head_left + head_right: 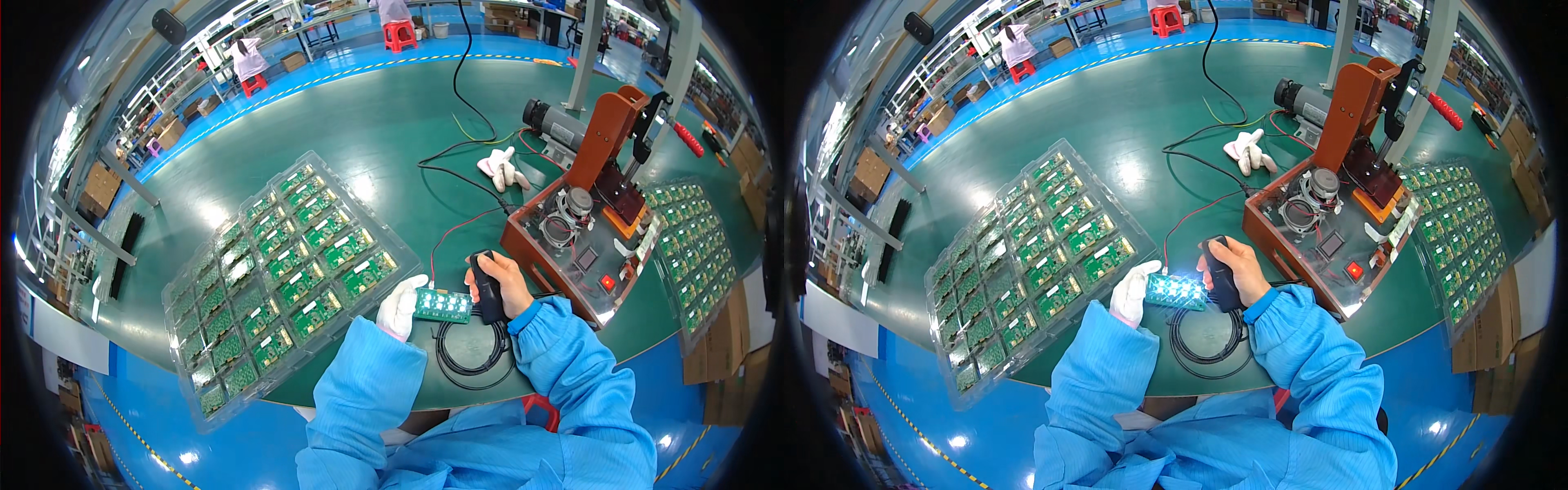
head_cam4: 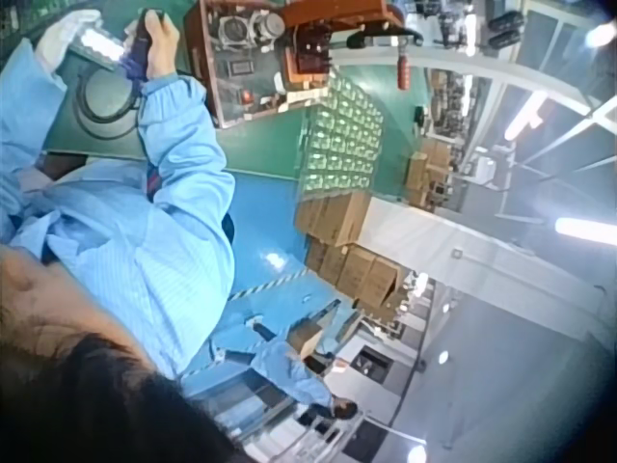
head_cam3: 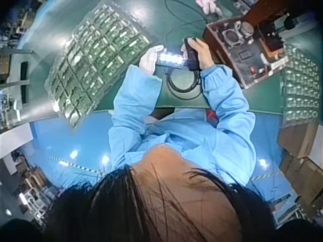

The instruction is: The person tests LED circuit boards by taking each board from a plastic tray, connecting it to a power cable probe to light it up, and placing it back into the tray.

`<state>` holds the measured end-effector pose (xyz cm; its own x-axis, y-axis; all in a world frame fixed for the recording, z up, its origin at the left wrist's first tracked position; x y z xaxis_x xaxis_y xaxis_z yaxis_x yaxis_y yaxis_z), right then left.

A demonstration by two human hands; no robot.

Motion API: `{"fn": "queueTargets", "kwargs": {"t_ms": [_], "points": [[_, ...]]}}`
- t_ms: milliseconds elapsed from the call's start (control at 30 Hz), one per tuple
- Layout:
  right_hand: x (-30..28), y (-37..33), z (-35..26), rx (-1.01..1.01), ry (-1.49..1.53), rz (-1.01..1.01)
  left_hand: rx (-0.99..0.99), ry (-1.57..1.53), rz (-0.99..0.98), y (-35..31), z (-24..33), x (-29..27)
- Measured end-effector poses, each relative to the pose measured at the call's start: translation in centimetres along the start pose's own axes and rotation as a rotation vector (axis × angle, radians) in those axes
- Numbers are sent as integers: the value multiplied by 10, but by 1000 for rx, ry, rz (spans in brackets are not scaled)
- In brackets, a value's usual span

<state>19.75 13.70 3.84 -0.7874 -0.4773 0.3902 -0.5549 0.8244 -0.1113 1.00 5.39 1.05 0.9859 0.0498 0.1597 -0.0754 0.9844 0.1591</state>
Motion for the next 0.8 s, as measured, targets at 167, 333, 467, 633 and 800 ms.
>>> {"fn": "queueTargets", "kwargs": {"t_ms": [167, 333, 467, 633, 800], "points": [[0, 0, 0, 10, 11, 2, -2, -27, -3, 0, 1, 0], [1, 0, 0, 13, 15, 6, 8, -5, -1, 0, 1, 0], [0, 0, 0, 9, -11, -2, 16, -10, -6, 0, 0, 0], [1, 0, 0, 18, 11, 5, 15, -2, -3, 0, -1, -1], [-1, 0, 1, 24, 8, 7, 18, -5, -2, -1, 4, 2]]}}
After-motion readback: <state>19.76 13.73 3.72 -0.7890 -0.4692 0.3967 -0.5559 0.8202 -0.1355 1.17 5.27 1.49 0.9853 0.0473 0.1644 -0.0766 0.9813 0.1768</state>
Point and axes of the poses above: each hand's wrist, its own y-axis towards the middle knuckle, its own x-axis out of the palm, z = x × y, the point moved 3 cm from there along y, towards the middle knuckle, and after that the axes turned 9 degrees about -y, right-handed, at the moved point
